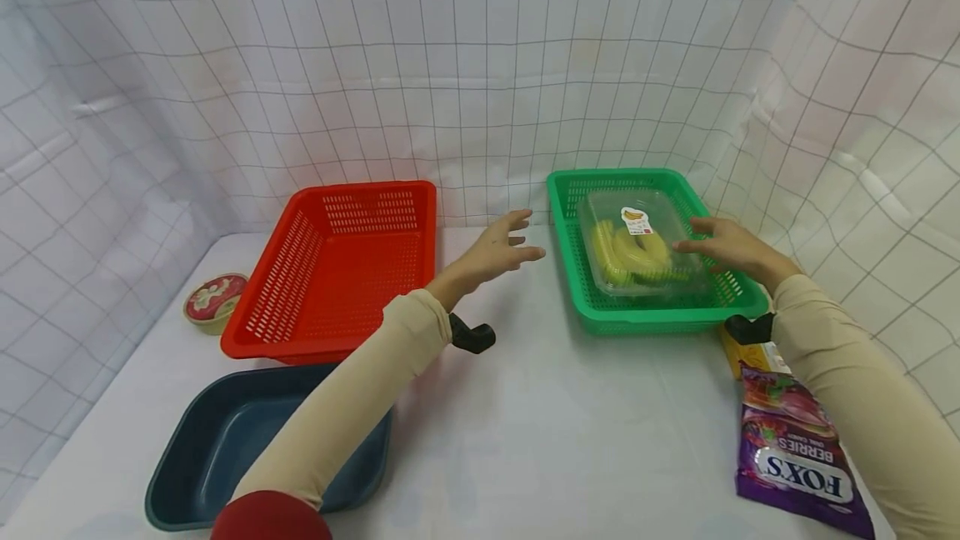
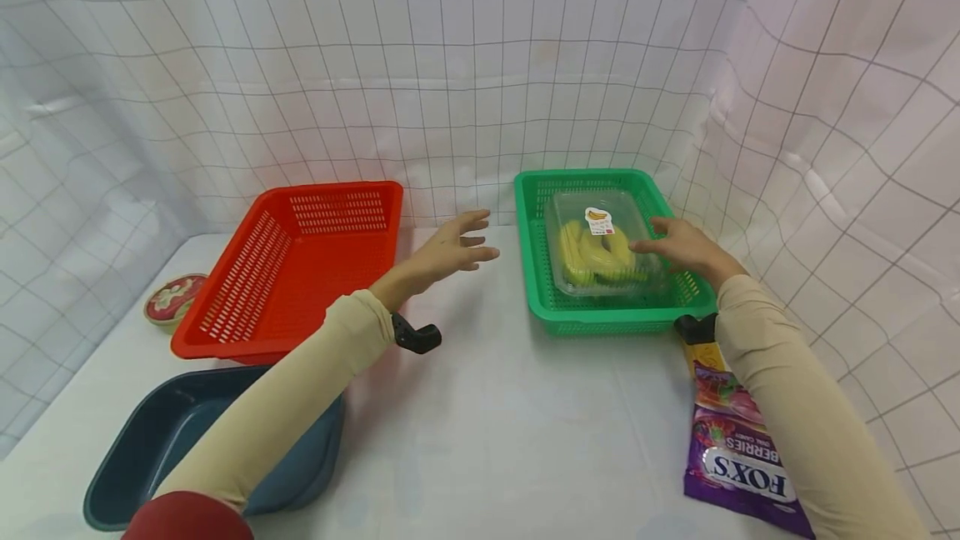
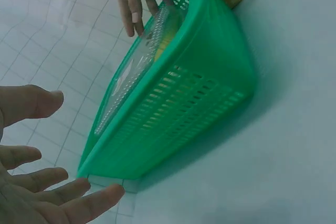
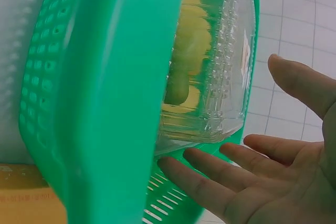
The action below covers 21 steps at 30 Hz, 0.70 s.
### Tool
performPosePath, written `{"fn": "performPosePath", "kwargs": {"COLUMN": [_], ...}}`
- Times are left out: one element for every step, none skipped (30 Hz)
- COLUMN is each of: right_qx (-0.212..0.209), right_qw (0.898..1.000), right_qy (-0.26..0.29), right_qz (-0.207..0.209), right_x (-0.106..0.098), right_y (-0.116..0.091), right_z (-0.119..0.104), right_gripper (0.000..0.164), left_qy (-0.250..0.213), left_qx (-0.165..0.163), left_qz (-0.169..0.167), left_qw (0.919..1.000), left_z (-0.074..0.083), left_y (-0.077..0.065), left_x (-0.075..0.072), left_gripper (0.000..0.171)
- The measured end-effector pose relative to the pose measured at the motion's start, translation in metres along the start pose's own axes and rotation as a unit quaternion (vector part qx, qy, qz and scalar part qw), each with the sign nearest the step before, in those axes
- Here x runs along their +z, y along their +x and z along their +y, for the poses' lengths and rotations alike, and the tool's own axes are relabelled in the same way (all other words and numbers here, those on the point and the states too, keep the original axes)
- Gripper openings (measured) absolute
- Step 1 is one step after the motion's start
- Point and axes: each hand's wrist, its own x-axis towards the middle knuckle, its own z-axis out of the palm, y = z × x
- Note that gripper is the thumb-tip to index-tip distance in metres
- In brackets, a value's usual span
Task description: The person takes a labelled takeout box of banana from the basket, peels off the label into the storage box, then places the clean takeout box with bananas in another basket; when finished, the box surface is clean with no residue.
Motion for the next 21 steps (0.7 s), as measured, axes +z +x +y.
{"fn": "performPosePath", "kwargs": {"right_qx": [0.003, 0.005, 0.006, 0.008, 0.009, 0.010, 0.012, 0.014, 0.016, 0.019, 0.021, 0.024, 0.026, 0.027, 0.027, 0.026, 0.026, 0.027, 0.028, 0.029, 0.030], "right_qw": [1.000, 1.000, 1.000, 1.000, 1.000, 0.999, 0.999, 0.999, 0.999, 0.999, 0.998, 0.998, 0.998, 0.998, 0.998, 0.998, 0.997, 0.997, 0.997, 0.996, 0.996], "right_qy": [0.003, 0.005, 0.009, 0.014, 0.020, 0.024, 0.028, 0.033, 0.035, 0.037, 0.038, 0.039, 0.039, 0.038, 0.038, 0.038, 0.039, 0.041, 0.045, 0.050, 0.056], "right_qz": [-0.002, -0.005, -0.008, -0.012, -0.017, -0.021, -0.025, -0.029, -0.032, -0.035, -0.039, -0.041, -0.044, -0.046, -0.049, -0.053, -0.056, -0.058, -0.061, -0.065, -0.068], "right_x": [0.000, 0.000, 0.000, 0.001, 0.001, 0.001, 0.001, 0.001, 0.001, 0.002, 0.002, 0.002, 0.003, 0.003, 0.003, 0.003, 0.003, 0.004, 0.004, 0.004, 0.004], "right_y": [0.000, 0.001, 0.001, 0.001, 0.002, 0.002, 0.002, 0.002, 0.003, 0.003, 0.004, 0.005, 0.005, 0.006, 0.007, 0.008, 0.008, 0.009, 0.009, 0.009, 0.010], "right_z": [0.000, 0.000, 0.001, 0.001, 0.002, 0.003, 0.004, 0.005, 0.006, 0.007, 0.008, 0.009, 0.011, 0.012, 0.013, 0.014, 0.016, 0.017, 0.018, 0.019, 0.019], "right_gripper": [0.087, 0.087, 0.087, 0.088, 0.088, 0.088, 0.088, 0.089, 0.089, 0.088, 0.088, 0.087, 0.086, 0.085, 0.084, 0.083, 0.082, 0.080, 0.079, 0.078, 0.077], "left_qy": [-0.009, -0.017, -0.025, -0.033, -0.041, -0.050, -0.063, -0.075, -0.085, -0.097, -0.109, -0.121, -0.131, -0.138, -0.144, -0.151, -0.157, -0.159, -0.162, -0.165, -0.166], "left_qx": [-0.004, -0.009, -0.013, -0.019, -0.026, -0.031, -0.036, -0.039, -0.042, -0.044, -0.045, -0.046, -0.046, -0.046, -0.046, -0.047, -0.048, -0.048, -0.048, -0.048, -0.048], "left_qz": [-0.003, -0.006, -0.009, -0.011, -0.014, -0.015, -0.018, -0.021, -0.024, -0.026, -0.030, -0.033, -0.036, -0.038, -0.040, -0.043, -0.045, -0.046, -0.048, -0.048, -0.049], "left_qw": [0.9999, 0.9998, 0.9996, 0.9992, 0.9987, 0.9981, 0.9972, 0.9962, 0.9952, 0.9940, 0.9925, 0.9911, 0.9896, 0.9887, 0.9876, 0.9864, 0.9854, 0.9850, 0.9845, 0.9840, 0.9838], "left_z": [-0.001, -0.002, -0.002, -0.003, -0.004, -0.004, -0.005, -0.006, -0.007, -0.007, -0.007, -0.008, -0.009, -0.009, -0.009, -0.010, -0.010, -0.011, -0.011, -0.012, -0.012], "left_y": [0.002, 0.003, 0.004, 0.006, 0.007, 0.008, 0.010, 0.011, 0.012, 0.013, 0.014, 0.014, 0.015, 0.015, 0.015, 0.015, 0.015, 0.015, 0.015, 0.016, 0.016], "left_x": [0.005, 0.010, 0.014, 0.019, 0.023, 0.027, 0.031, 0.035, 0.038, 0.041, 0.044, 0.046, 0.048, 0.050, 0.051, 0.053, 0.054, 0.055, 0.056, 0.057, 0.058], "left_gripper": [0.075, 0.076, 0.077, 0.078, 0.080, 0.081, 0.082, 0.083, 0.085, 0.086, 0.088, 0.090, 0.091, 0.093, 0.095, 0.096, 0.098, 0.098, 0.098, 0.098, 0.098]}}
